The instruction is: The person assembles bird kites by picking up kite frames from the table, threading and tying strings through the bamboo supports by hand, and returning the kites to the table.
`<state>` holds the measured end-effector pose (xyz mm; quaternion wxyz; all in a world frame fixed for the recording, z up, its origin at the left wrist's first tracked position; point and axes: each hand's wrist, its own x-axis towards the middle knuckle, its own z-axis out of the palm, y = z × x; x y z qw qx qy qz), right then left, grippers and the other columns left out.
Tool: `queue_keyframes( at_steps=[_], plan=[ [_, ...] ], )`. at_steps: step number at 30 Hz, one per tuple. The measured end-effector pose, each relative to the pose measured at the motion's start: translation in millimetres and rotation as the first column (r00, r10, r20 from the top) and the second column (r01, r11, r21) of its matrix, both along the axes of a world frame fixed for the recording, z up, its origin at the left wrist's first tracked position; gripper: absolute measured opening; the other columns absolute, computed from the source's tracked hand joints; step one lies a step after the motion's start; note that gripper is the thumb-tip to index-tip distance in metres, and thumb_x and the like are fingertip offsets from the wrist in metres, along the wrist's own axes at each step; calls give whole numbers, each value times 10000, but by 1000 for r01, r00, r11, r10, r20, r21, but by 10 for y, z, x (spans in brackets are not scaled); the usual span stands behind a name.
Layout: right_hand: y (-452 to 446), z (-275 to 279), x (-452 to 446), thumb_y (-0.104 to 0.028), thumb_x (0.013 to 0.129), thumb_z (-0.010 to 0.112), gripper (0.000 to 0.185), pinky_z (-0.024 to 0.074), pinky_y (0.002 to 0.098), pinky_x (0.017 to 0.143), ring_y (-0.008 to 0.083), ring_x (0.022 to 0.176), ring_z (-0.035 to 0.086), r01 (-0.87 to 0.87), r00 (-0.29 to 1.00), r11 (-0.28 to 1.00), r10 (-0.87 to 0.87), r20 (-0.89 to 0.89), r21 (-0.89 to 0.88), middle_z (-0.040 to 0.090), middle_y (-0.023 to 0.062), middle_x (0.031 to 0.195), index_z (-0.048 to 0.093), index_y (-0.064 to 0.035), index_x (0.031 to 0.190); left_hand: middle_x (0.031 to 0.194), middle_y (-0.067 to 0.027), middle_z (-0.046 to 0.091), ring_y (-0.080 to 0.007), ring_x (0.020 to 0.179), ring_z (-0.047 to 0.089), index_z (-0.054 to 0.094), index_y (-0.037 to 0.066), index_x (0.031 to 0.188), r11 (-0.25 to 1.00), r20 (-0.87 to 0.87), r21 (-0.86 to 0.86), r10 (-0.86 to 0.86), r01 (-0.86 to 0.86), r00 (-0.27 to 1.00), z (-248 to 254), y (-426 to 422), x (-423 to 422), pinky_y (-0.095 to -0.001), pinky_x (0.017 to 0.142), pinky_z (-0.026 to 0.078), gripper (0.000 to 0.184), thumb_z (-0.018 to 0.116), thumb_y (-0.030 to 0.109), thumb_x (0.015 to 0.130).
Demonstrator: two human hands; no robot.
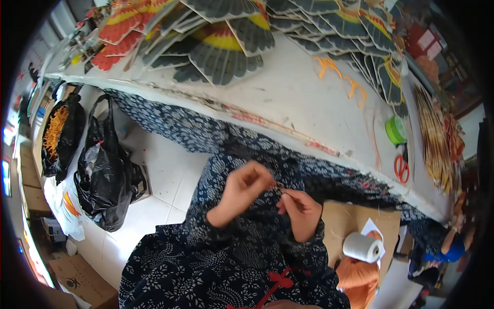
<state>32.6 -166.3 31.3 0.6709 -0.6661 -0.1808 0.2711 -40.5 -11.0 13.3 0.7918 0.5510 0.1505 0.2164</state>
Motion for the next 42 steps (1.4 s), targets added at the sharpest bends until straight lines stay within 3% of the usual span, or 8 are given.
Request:
queue_keyframes(
  at_steps=[7,11,15,20,33,35,37,42],
  plan=[
    [96,-115,133,-169,987,558,129,483,263,543,122,561,538,125,933,936,1,-359,329,575,38,683,593,-46,967,870,-23,657,-62,706,597,618,16,975,942,-76,228,-235,246,969,-229,-50,-76,-207,623,476,65,635,52,924],
    [65,-250,198,-266,1019,497,206,459,268,522,113,510,455,39,877,904,173,-448,426,444,-7,615,542,-65,1032,896,-25,648,-54,644,589,612,33,1128,849,-35,528,22,0,999,41,240,99,-209,547,466,218,653,84,920],
    [26,-272,179,-305,1030,464,252,441,281,521,103,485,379,53,905,912,129,-405,407,345,-28,592,528,-65,1071,1125,-190,615,-155,731,676,460,1,1333,849,249,361,310,-386,917,318,1454,775,-261,532,536,497,672,164,915],
    [-11,-280,127,-314,1025,459,278,445,308,553,108,479,358,121,898,927,51,-438,356,329,-27,587,528,-54,1097,1125,-188,631,-240,789,709,486,-83,1254,919,209,-70,395,-389,895,954,2500,1350,-293,624,585,404,575,199,979],
    [71,-294,75,-240,1004,487,270,481,329,573,118,521,403,44,839,954,126,-529,297,377,-1,631,514,-7,1138,1179,-181,646,-214,837,709,578,-57,1171,806,424,-16,541,-591,726,1028,1656,1073,-285,753,584,271,518,148,1005],
    [122,-231,87,-250,1005,494,270,468,320,570,108,527,392,22,902,960,102,-419,280,359,-14,633,517,-23,1150,1280,-173,603,-248,1037,666,617,-24,1158,722,620,125,478,-680,622,890,1417,1029,-320,867,549,218,520,47,976],
    [170,-155,116,-254,1005,497,271,461,316,569,103,530,386,11,928,962,91,-360,272,350,-21,634,519,-31,1156,1336,-173,569,-280,1195,581,656,1,1127,330,672,528,402,-783,622,729,1200,861,-348,961,490,248,543,-48,912],
    [185,17,335,-221,1002,519,233,452,299,559,82,536,371,27,993,930,19,-120,367,365,-36,643,530,-32,1137,1350,-189,550,-337,1200,566,670,36,1135,343,546,753,153,-562,824,295,593,479,-356,988,464,371,610,-98,795]
  ],
)
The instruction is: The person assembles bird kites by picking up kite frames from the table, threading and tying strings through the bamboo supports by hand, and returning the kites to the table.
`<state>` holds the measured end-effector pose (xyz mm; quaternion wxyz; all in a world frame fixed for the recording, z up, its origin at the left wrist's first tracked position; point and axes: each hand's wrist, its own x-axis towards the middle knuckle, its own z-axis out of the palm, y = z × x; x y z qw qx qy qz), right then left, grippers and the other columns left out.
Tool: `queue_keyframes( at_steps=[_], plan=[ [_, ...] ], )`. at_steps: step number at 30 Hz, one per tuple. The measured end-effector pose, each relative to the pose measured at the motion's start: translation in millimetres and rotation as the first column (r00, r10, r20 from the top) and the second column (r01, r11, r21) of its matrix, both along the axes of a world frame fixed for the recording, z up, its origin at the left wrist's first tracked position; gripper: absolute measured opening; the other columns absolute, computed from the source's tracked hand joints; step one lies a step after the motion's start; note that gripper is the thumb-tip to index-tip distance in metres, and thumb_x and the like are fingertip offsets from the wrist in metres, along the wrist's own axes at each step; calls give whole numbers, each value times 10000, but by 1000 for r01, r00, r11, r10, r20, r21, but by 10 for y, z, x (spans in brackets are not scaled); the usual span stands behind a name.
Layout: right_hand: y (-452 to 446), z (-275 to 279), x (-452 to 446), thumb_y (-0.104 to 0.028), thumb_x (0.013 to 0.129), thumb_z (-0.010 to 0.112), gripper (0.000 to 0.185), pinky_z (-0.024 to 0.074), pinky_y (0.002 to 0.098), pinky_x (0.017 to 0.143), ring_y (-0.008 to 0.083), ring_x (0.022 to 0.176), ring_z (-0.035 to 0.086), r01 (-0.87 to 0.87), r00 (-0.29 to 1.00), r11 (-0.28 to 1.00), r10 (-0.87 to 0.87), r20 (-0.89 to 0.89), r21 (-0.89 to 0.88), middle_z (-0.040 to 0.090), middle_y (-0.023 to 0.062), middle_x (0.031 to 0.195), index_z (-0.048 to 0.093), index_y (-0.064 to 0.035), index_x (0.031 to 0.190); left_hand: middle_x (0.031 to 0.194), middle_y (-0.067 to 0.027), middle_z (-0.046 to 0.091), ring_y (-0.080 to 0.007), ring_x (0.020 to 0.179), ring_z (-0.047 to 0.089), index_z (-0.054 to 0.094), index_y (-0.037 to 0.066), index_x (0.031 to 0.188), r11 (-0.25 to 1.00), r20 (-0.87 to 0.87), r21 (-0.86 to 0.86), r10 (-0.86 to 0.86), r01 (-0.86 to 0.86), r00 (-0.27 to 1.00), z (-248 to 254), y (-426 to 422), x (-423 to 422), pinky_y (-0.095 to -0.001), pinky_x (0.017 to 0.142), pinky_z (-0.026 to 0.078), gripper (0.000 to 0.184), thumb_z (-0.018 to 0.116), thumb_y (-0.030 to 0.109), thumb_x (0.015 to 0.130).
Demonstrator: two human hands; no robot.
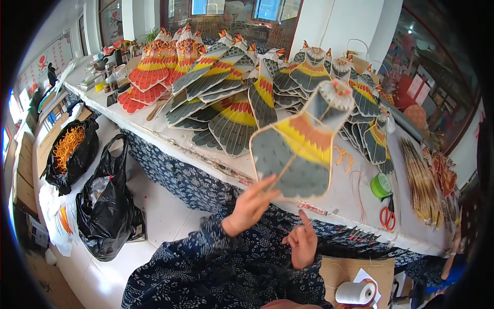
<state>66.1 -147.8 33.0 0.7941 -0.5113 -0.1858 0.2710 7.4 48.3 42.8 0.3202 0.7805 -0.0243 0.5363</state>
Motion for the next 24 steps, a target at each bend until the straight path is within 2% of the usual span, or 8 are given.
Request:
queue_keyframes(
  at_steps=[5,10,13,15,18,20,23,24],
  plan=[
    [-171,-292,190,-206,996,549,187,433,284,527,71,497,328,31,1000,998,-31,-7,52,357,-49,604,566,-31,1059,1324,-196,563,-350,1105,607,659,72,1183,954,-208,205,-176,219,962,-441,-206,-422,-382,923,501,481,600,-110,742],
    [-373,-734,36,-175,987,571,144,446,280,520,68,462,330,36,997,998,-39,-59,-60,383,-50,559,592,-35,957,1346,-177,543,-315,1151,587,588,72,1279,955,-477,206,-94,215,874,-560,-134,-837,-342,882,522,524,617,-60,772],
    [-481,-1012,-129,-162,975,591,138,465,280,530,70,473,377,-55,996,977,38,-85,-207,433,-37,573,594,-30,935,1304,-202,564,-295,1093,608,581,26,1277,997,-319,7,70,-71,945,-360,-45,-783,-364,905,504,509,653,-4,774],
    [-541,-1240,-219,-156,970,601,136,475,281,535,71,479,401,-99,992,955,75,-98,-279,459,-31,580,596,-28,924,1279,-201,575,-243,1058,612,546,2,1312,888,-201,-442,43,-129,979,-39,-67,-626,-350,849,508,481,638,30,840],
    [-593,-1568,-299,-138,950,628,124,501,286,545,81,526,482,-396,918,870,368,-147,-295,537,0,661,613,-23,995,1156,-199,626,-211,957,630,537,9,1325,844,-161,-534,-37,-55,986,-18,113,-388,-334,787,507,456,625,60,880],
    [-602,-1580,-302,-134,948,629,141,499,279,544,83,538,491,-382,924,858,363,-121,-343,549,5,686,616,-27,1039,1094,-198,652,-195,906,639,533,12,1332,816,-141,-578,-74,-21,987,-21,182,-297,-326,755,506,445,619,76,900],
    [-598,-1544,-261,-126,944,631,205,496,267,542,86,562,510,-360,928,824,364,-79,-438,572,16,738,622,-34,1127,843,-210,660,-230,721,647,551,45,1316,886,-404,-405,48,-226,913,-33,224,-260,-329,659,496,374,576,98,946],
    [-638,-1528,-164,-108,947,614,246,491,257,542,87,577,521,-151,978,827,205,40,-542,588,19,776,611,-49,1186,843,-210,660,-230,721,647,551,45,1316,885,-410,-406,45,-226,911,-29,188,-262,-329,659,496,374,576,98,946]
  ],
)
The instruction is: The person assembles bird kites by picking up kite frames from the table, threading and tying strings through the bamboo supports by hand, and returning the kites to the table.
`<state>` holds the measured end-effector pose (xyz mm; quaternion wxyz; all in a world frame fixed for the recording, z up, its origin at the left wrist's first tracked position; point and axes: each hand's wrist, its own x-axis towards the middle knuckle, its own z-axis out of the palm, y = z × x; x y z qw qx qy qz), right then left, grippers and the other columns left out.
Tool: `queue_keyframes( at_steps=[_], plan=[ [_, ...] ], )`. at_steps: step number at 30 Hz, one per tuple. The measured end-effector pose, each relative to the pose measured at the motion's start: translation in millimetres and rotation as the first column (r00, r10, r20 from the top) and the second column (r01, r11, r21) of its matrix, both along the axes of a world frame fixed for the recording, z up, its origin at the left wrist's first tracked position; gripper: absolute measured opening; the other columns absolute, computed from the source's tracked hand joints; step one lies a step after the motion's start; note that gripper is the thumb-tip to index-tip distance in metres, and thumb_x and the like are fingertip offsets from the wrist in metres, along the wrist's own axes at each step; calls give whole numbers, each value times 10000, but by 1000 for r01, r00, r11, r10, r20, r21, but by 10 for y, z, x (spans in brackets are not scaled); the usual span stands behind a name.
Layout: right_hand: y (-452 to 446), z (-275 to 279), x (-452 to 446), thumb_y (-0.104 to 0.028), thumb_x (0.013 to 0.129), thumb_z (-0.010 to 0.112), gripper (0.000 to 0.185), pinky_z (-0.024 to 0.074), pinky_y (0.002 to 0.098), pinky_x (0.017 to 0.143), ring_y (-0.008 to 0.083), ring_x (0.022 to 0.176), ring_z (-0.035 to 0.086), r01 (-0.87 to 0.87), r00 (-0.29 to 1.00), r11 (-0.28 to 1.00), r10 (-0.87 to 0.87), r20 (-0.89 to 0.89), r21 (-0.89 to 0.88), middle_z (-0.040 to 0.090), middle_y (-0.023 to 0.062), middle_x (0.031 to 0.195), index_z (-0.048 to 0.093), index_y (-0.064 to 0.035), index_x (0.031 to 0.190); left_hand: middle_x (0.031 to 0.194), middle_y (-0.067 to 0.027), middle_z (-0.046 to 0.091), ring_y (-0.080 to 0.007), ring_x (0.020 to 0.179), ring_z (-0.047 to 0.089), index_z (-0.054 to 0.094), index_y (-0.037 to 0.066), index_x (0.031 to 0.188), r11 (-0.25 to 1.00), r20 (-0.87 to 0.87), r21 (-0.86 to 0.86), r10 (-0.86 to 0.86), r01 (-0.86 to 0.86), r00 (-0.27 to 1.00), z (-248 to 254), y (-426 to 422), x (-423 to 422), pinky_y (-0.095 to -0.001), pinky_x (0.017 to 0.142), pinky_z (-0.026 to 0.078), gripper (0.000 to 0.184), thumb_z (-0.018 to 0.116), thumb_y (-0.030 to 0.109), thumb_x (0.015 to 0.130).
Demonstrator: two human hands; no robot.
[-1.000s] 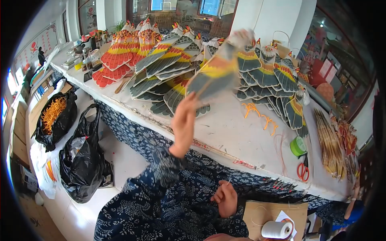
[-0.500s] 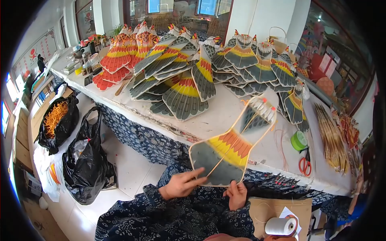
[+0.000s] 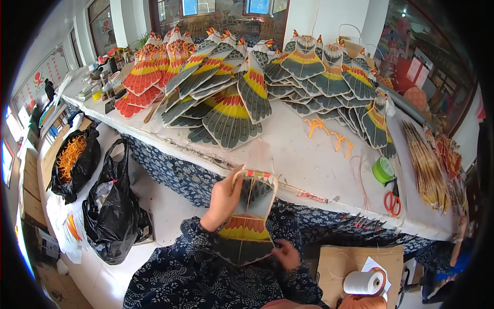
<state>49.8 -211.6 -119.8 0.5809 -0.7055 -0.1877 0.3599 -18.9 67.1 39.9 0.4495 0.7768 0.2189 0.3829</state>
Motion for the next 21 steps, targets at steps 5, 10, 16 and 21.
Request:
queue_keyframes(
  at_steps=[5,10,16,21],
  plan=[
    [-32,667,317,-26,957,514,360,443,231,495,71,583,535,147,860,977,-203,469,153,607,37,740,531,7,1315,706,-216,609,-339,597,622,586,81,1268,971,-167,238,17,23,986,18,-354,117,-391,559,484,332,553,88,938],
    [252,1574,235,-15,923,573,192,443,242,494,94,523,573,258,746,965,-228,626,43,684,81,753,613,20,1108,752,-211,636,-383,634,627,585,94,1263,950,-150,298,-52,96,987,-39,-593,130,-438,551,497,371,558,55,895],
    [473,1778,282,-22,840,676,128,489,309,530,232,578,646,206,330,971,-186,926,122,660,124,758,653,-39,965,767,-194,652,-359,632,637,562,89,1289,939,-172,322,-65,118,983,25,-681,125,-419,550,503,414,574,51,877],
    [618,1864,260,-14,812,685,134,498,333,544,275,603,642,219,288,974,-127,949,64,648,116,746,671,-49,940,803,-179,670,-348,635,645,552,79,1302,926,-176,355,-65,125,982,16,-713,97,-406,558,514,439,574,41,865]
  ],
)
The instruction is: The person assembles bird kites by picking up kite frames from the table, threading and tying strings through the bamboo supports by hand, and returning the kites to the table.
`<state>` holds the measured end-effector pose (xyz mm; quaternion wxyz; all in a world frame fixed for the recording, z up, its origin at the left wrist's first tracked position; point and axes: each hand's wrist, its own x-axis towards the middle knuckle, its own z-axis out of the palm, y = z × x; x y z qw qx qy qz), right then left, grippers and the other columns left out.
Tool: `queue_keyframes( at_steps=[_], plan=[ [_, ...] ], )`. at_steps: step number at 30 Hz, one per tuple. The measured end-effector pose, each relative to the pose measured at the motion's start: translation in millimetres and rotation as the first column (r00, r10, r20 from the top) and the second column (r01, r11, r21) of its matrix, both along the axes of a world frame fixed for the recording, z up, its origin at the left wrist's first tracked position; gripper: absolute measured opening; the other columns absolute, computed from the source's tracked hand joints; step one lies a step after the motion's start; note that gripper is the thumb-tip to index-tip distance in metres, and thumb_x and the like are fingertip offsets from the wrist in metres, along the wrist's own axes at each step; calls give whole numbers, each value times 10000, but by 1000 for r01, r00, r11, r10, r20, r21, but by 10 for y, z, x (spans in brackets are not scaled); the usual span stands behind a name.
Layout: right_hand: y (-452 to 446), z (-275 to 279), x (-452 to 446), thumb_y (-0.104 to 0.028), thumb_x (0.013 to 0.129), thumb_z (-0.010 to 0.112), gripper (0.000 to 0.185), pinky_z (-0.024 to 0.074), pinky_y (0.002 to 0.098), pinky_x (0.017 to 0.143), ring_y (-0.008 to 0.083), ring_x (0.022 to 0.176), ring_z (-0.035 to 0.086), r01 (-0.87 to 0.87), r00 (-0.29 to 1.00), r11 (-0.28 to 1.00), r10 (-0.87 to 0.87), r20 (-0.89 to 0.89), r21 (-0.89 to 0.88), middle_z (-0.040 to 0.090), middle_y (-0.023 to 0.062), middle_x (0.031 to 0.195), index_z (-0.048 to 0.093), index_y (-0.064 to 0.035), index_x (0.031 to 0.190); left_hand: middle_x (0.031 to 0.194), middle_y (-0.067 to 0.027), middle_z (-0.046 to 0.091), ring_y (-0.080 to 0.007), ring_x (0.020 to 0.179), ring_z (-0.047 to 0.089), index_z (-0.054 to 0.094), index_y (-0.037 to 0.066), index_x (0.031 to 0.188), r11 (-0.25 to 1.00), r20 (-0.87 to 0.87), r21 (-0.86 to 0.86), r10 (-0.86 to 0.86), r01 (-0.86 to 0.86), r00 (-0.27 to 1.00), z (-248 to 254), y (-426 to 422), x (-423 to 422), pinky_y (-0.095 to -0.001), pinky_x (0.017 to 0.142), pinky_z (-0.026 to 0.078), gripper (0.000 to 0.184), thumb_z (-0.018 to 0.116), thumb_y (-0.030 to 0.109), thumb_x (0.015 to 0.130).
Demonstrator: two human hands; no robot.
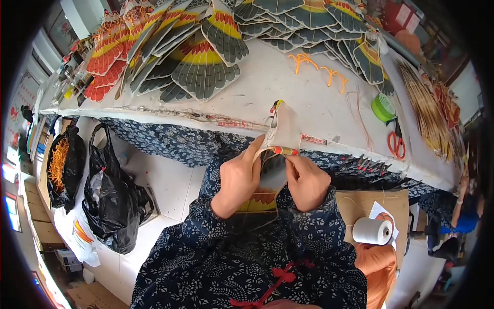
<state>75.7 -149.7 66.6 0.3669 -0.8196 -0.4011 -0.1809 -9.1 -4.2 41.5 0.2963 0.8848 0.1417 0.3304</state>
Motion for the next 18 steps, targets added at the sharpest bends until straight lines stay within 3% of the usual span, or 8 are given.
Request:
queue_keyframes(
  at_steps=[7,10,11,12,13,14,16,18],
  plan=[
    [41,-21,2,-18,800,687,169,504,353,557,293,656,651,-25,1000,999,25,-6,-29,653,122,787,677,-77,958,898,-185,681,-344,661,649,547,69,1306,999,-26,-28,-21,21,999,23,0,-38,-401,579,525,456,576,34,852],
    [59,-166,44,-19,790,676,231,510,360,567,304,671,653,-86,996,992,86,9,87,652,134,806,675,-104,1004,1035,-202,671,-316,708,667,546,69,1311,988,40,153,-40,34,998,-110,57,-35,-393,596,529,457,552,16,857],
    [51,-258,47,-45,791,658,269,522,366,581,312,691,652,-127,991,990,129,-41,56,649,137,817,674,-126,1047,1095,-206,657,-293,738,676,550,61,1308,969,-55,246,26,-12,998,-149,64,-55,-380,620,531,432,539,20,879],
    [75,-509,95,-59,804,628,218,525,367,584,309,699,653,-139,988,985,133,73,98,651,144,849,658,-86,1019,1156,-209,642,-271,768,685,554,53,1305,940,-127,342,62,-15,990,-214,90,-42,-366,643,533,407,525,25,900],
    [70,-673,156,-72,818,597,181,529,368,586,305,707,654,-164,972,978,139,192,126,652,150,882,641,-45,991,1137,-207,654,-258,781,688,556,40,1305,962,2,274,-23,22,1000,-261,137,-31,-356,666,531,373,508,45,935],
    [32,-254,52,-56,806,589,180,530,357,578,292,703,662,-130,980,991,122,156,42,656,145,886,607,-11,980,1119,-205,665,-245,795,691,558,28,1304,978,120,203,-84,59,989,-266,124,-13,-345,689,528,344,490,65,969],
    [81,-333,-12,-57,799,592,230,536,340,574,272,701,669,-5,983,999,11,184,-33,656,121,867,589,5,1020,1050,-200,688,-261,824,692,552,5,1306,992,-52,-123,18,-24,998,21,-89,-78,-340,732,525,327,474,121,1010],
    [53,-323,-68,-58,796,597,245,538,337,574,269,701,671,46,986,997,-35,162,-67,656,118,866,586,6,1033,1029,-204,691,-269,822,693,549,1,1308,992,-33,-123,-26,22,999,-16,-101,-93,-342,730,526,329,470,122,1013]
  ],
)
